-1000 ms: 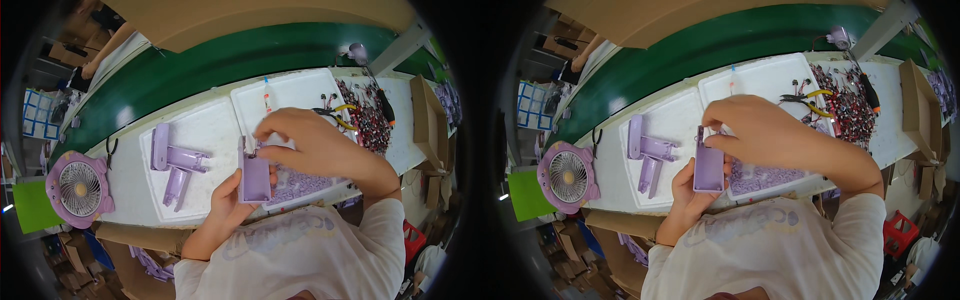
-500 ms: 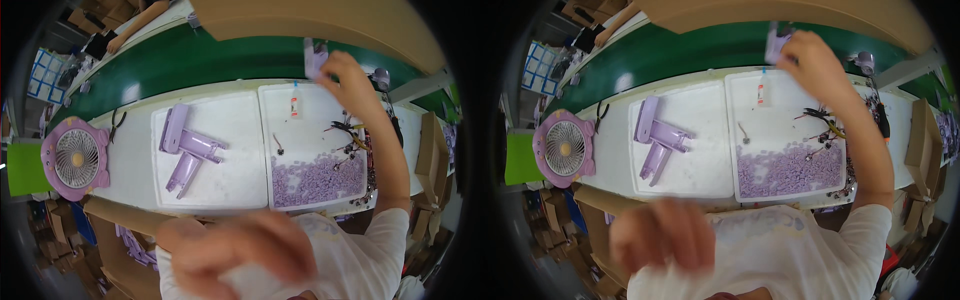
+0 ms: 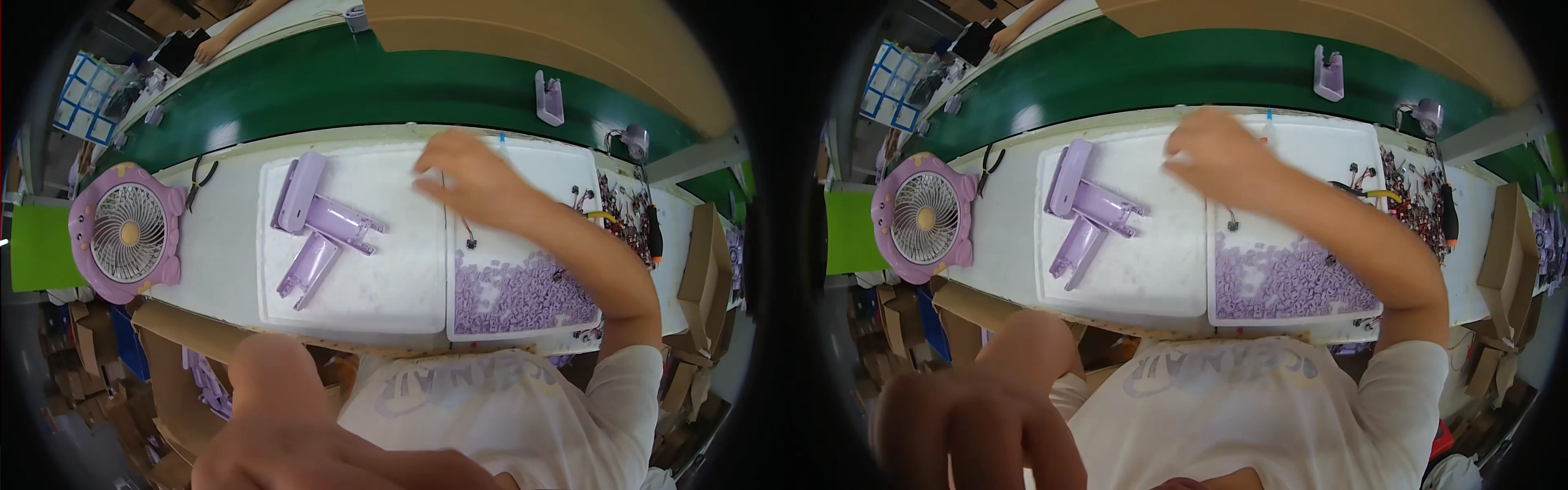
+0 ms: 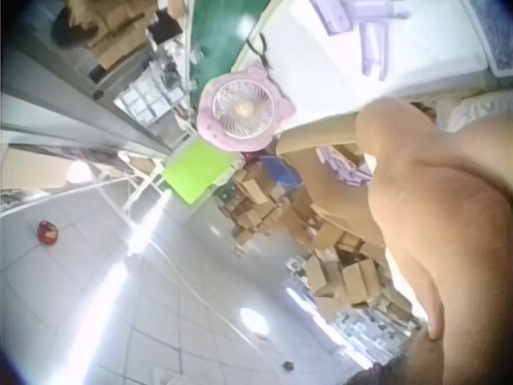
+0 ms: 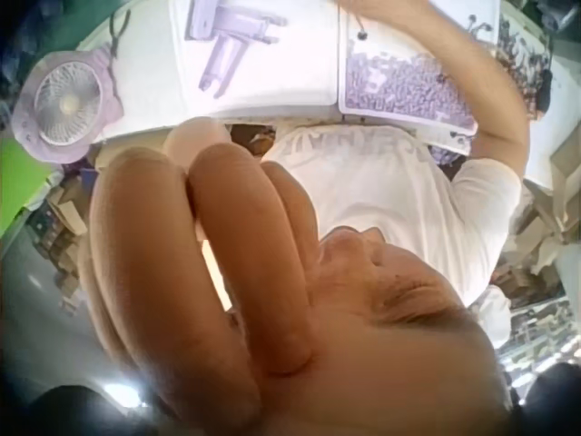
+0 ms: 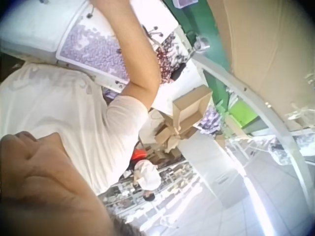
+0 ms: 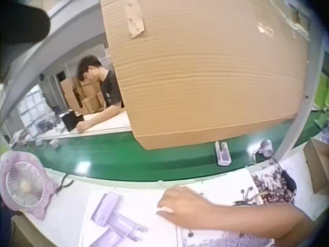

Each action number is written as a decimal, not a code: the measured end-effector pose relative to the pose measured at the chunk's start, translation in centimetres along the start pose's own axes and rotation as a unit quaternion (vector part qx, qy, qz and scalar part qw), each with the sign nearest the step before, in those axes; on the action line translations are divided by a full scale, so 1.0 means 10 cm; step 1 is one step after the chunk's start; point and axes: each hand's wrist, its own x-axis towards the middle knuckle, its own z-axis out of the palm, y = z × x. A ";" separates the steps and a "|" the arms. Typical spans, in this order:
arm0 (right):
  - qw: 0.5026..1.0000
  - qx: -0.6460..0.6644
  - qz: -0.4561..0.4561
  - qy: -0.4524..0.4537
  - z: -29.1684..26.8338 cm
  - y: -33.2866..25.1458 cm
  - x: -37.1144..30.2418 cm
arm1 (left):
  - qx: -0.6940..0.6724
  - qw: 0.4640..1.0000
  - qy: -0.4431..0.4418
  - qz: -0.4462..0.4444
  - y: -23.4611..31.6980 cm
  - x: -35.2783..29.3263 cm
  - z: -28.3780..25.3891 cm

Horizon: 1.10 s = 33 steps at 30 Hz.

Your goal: The person assembles plastic fan casings by applying glue from a bottle into the housings and inserting small components into each casing by hand.

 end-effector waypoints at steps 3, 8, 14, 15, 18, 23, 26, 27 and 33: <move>0.995 0.072 0.052 -0.052 0.39 -0.31 0.09 | -0.074 0.996 -0.046 -0.016 -0.02 0.00 -0.04; 0.993 0.048 0.057 -0.090 0.63 -0.44 0.19 | -0.162 0.947 -0.275 -0.034 -0.34 0.32 -0.63; 0.954 0.164 0.190 -0.166 -0.02 -0.26 -0.06 | 0.124 0.786 -0.545 -0.264 -1.09 0.96 -1.43; 0.953 0.162 0.196 -0.164 -0.15 -0.26 -0.14 | 0.195 0.821 -0.404 -0.354 -1.25 0.92 -1.49; 0.874 0.351 0.278 -0.189 -0.31 -0.26 -0.36 | 0.057 0.916 -0.321 -0.234 -1.63 0.98 -1.52; 0.856 0.411 0.274 -0.151 -0.32 -0.33 -0.66 | -0.002 0.952 -0.265 -0.157 -1.80 1.05 -1.32; 0.940 0.250 0.206 -0.103 -0.35 -0.16 -0.92 | -0.039 0.958 -0.233 -0.164 -1.84 1.06 -1.34; 0.984 0.115 0.117 -0.076 -0.34 -0.12 -0.99 | -0.053 0.953 -0.237 -0.183 -1.82 1.06 -1.36; 0.991 0.003 0.108 -0.078 -0.18 -0.17 -1.19 | -0.031 0.929 -0.293 -0.222 -1.87 1.00 -1.39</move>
